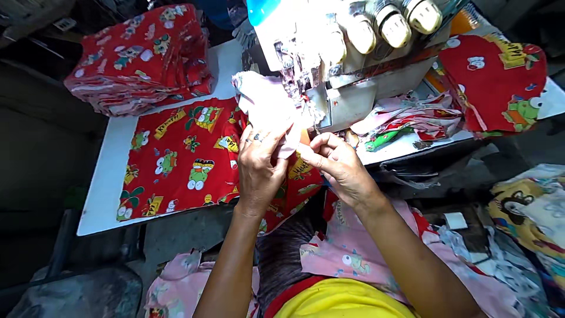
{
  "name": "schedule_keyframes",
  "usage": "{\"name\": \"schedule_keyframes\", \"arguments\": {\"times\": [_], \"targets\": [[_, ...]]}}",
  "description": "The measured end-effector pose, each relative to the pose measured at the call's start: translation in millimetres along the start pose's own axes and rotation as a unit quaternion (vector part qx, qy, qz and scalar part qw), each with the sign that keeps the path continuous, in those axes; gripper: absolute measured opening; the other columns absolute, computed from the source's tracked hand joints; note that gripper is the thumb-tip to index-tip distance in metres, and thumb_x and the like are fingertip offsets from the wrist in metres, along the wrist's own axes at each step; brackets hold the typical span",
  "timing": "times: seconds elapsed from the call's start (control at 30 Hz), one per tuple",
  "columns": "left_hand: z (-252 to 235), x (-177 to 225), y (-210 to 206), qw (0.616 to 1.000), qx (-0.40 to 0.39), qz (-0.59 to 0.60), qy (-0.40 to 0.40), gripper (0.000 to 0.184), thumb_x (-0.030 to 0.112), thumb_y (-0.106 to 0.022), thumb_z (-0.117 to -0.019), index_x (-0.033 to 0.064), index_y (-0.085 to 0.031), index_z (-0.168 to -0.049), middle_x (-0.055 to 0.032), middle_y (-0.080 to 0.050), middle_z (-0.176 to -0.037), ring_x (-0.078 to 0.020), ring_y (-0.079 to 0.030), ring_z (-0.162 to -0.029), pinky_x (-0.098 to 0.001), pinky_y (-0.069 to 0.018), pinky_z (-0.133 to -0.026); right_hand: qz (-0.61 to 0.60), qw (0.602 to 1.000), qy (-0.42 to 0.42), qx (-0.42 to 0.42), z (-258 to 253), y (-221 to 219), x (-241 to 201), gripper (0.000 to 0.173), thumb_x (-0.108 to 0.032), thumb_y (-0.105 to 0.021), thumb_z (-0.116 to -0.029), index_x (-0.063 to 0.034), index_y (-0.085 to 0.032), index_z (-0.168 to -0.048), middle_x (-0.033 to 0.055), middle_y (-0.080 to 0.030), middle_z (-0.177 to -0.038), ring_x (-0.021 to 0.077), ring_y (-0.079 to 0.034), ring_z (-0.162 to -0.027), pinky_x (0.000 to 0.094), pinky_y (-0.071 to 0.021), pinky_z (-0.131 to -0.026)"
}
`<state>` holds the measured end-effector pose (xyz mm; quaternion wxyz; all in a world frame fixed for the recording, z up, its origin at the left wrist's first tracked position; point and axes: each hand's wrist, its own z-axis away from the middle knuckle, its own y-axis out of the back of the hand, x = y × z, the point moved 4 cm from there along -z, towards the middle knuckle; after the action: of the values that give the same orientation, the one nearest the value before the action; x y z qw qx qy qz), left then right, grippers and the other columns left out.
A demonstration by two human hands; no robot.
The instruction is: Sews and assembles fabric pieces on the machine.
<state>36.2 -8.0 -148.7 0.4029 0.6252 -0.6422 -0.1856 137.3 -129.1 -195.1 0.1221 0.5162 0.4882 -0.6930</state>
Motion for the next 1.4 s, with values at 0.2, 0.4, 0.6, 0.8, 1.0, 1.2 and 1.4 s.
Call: {"name": "schedule_keyframes", "arguments": {"times": [0.2, 0.4, 0.6, 0.8, 1.0, 1.2, 1.4], "targets": [[1.1, -3.5, 9.2, 0.999, 0.005, 0.042, 0.012, 0.038, -0.007, -0.06, -0.0903, 0.0057, -0.073, -0.124, -0.0126, -0.072, -0.115, -0.0238, -0.067, -0.11, -0.0415, -0.0481, -0.102, -0.03, 0.997, -0.044, -0.055, 1.1, 1.1, 4.7, 0.006, -0.012, -0.067, -0.0957, -0.009, -0.068, -0.101, 0.0003, -0.065, -0.088, 0.0055, -0.061, -0.076, 0.0218, -0.0543, -0.072], [-2.0, -5.8, 18.1, 0.998, -0.008, 0.066, 0.023, 0.037, -0.01, -0.058, -0.0906, 0.0041, -0.074, -0.121, -0.0143, -0.072, -0.118, -0.0243, -0.066, -0.112, -0.0378, -0.0499, -0.099, -0.104, 0.987, -0.118, -0.044, 0.2, -2.8, 13.5, 0.023, -0.03, -0.054, -0.1054, -0.0121, -0.059, -0.119, 0.0033, -0.067, -0.097, 0.0099, -0.067, -0.081, 0.0279, -0.0577, -0.076], [-6.3, -7.9, 18.7, 0.998, -0.011, 0.059, 0.031, 0.038, -0.011, -0.058, -0.0889, 0.0042, -0.075, -0.119, -0.0163, -0.072, -0.114, -0.0252, -0.067, -0.107, -0.036, -0.05, -0.095, -0.019, 0.998, -0.048, -0.021, -0.3, -7.0, 15.2, 0.03, -0.035, -0.053, -0.1064, -0.0098, -0.067, -0.112, -0.0009, -0.066, -0.091, 0.0052, -0.063, -0.078, 0.0234, -0.0548, -0.073], [-1.3, -9.1, 22.4, 0.996, -0.038, 0.08, 0.003, 0.037, -0.001, -0.059, -0.0901, 0.0036, -0.072, -0.125, -0.015, -0.071, -0.118, -0.0243, -0.065, -0.111, -0.0375, -0.048, -0.098, 0.166, 0.981, 0.091, 0.032, 4.3, -0.7, -4.6, 0.02, -0.011, -0.064, -0.1005, -0.0052, -0.068, -0.119, 0.0037, -0.07, -0.095, 0.0049, -0.064, -0.074, 0.0182, -0.0543, -0.065], [0.2, 0.4, 19.5, 0.993, 0.031, 0.033, -0.113, 0.017, 0.011, -0.066, -0.0989, 0.0015, -0.078, -0.106, -0.0168, -0.068, -0.132, -0.0346, -0.055, -0.136, -0.053, -0.0312, -0.122, 0.206, 0.973, 0.097, 0.048, 15.0, -0.2, -8.0, 0.015, -0.013, -0.064, -0.1008, -0.0051, -0.07, -0.112, 0.0036, -0.07, -0.094, 0.0061, -0.066, -0.076, 0.0197, -0.0553, -0.064], [10.7, 17.7, 10.3, 0.985, 0.068, 0.043, -0.155, 0.013, 0.006, -0.068, -0.0968, 0.0034, -0.078, -0.104, -0.0113, -0.077, -0.113, -0.0217, -0.072, -0.113, -0.0472, -0.041, -0.115, 0.165, 0.981, 0.087, 0.062, 19.6, -2.3, -6.3, 0.015, -0.007, -0.063, -0.1003, -0.0014, -0.069, -0.114, 0.0062, -0.071, -0.095, 0.0087, -0.07, -0.074, 0.0228, -0.0606, -0.066], [23.0, 21.0, -0.3, 0.988, 0.101, -0.005, -0.115, 0.012, 0.009, -0.071, -0.0954, 0.0073, -0.08, -0.104, -0.011, -0.075, -0.111, -0.0257, -0.067, -0.112, -0.042, -0.0461, -0.104, 0.142, 0.984, 0.089, 0.054, 23.1, -0.8, -3.7, 0.016, -0.003, -0.063, -0.0995, 0.0014, -0.069, -0.114, 0.0085, -0.072, -0.094, 0.0116, -0.07, -0.073, 0.0258, -0.0621, -0.069]]}}
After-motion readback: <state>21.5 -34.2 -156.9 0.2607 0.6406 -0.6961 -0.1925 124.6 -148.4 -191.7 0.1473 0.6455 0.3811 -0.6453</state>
